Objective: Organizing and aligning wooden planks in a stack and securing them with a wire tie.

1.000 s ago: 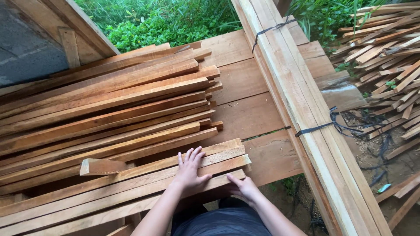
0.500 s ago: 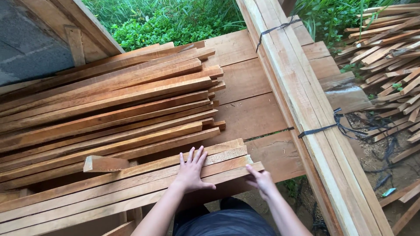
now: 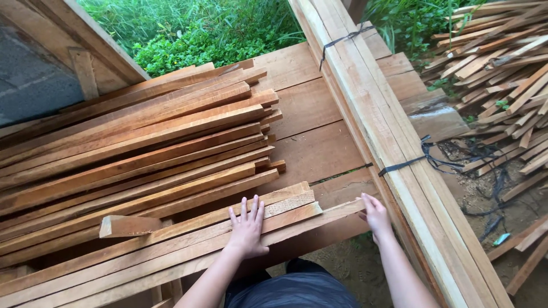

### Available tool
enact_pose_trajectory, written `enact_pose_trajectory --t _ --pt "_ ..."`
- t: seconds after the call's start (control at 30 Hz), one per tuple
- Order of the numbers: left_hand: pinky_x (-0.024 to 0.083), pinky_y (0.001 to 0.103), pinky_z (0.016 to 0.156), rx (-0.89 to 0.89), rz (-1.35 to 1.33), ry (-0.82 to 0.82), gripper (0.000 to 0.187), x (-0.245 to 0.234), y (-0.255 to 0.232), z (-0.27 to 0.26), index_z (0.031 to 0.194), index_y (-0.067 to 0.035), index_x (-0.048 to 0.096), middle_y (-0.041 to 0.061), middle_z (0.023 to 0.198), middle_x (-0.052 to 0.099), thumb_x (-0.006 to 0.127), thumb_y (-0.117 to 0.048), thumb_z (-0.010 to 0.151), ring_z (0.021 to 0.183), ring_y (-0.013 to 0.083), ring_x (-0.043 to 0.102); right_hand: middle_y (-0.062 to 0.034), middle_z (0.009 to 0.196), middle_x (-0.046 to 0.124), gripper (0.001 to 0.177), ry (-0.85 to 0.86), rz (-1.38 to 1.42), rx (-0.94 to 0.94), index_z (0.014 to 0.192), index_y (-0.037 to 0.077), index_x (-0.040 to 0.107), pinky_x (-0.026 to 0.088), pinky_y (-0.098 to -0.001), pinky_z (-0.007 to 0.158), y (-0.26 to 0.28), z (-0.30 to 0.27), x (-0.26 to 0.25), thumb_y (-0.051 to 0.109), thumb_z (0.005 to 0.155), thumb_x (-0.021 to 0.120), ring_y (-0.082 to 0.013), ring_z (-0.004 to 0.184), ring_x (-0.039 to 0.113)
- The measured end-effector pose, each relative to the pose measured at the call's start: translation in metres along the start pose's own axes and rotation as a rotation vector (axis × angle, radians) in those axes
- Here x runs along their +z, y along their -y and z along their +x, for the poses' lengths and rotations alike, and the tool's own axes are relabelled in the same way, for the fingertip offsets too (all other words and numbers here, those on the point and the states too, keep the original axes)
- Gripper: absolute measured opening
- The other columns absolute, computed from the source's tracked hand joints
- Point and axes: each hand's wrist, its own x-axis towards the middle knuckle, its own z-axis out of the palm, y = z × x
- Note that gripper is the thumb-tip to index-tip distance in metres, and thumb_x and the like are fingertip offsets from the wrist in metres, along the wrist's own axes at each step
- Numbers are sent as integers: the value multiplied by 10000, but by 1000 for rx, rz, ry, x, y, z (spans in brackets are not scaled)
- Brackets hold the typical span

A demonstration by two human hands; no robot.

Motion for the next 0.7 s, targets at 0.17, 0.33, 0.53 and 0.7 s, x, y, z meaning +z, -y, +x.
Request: enact_pose_trajectory --t 0.17,0.33,0.53,0.7 --pt "42 850 1087 10 33 87 1414 -24 -5 -5 1627 -2 -43 246 1699 -156 834 -633 714 1518 543 -153 -106 1342 671 516 -18 -328 -61 1404 98 614 526 -383 927 3 3 4 421 1009 535 -229 1145 617" --pt "46 868 1059 26 50 102 1455 -8 -2 3 1629 -1 -57 244 1697 -180 792 -732 699 1509 559 -169 -187 1523 521 624 40 -468 -89 1498 175 518 422 -586 1147 -5 -5 10 531 989 460 -356 1416 478" --pt "5 859 1072 6 13 127 1484 -8 -1 6 1629 -4 -87 227 1700 -205 791 -758 701 1511 546 -195 -71 1745 1 759 145 -602 -233 1487 209 510 222 -748 1155 -30 -16 45 676 906 364 -451 1513 161" --pt "16 863 1064 9 14 66 1485 1 0 6 1630 -5 -49 225 1703 -175 814 -752 679 1514 546 -172 -29 1744 -82 858 160 -844 -386 1521 331 438 -25 -720 1193 -66 -12 59 786 852 154 -387 1565 -121"
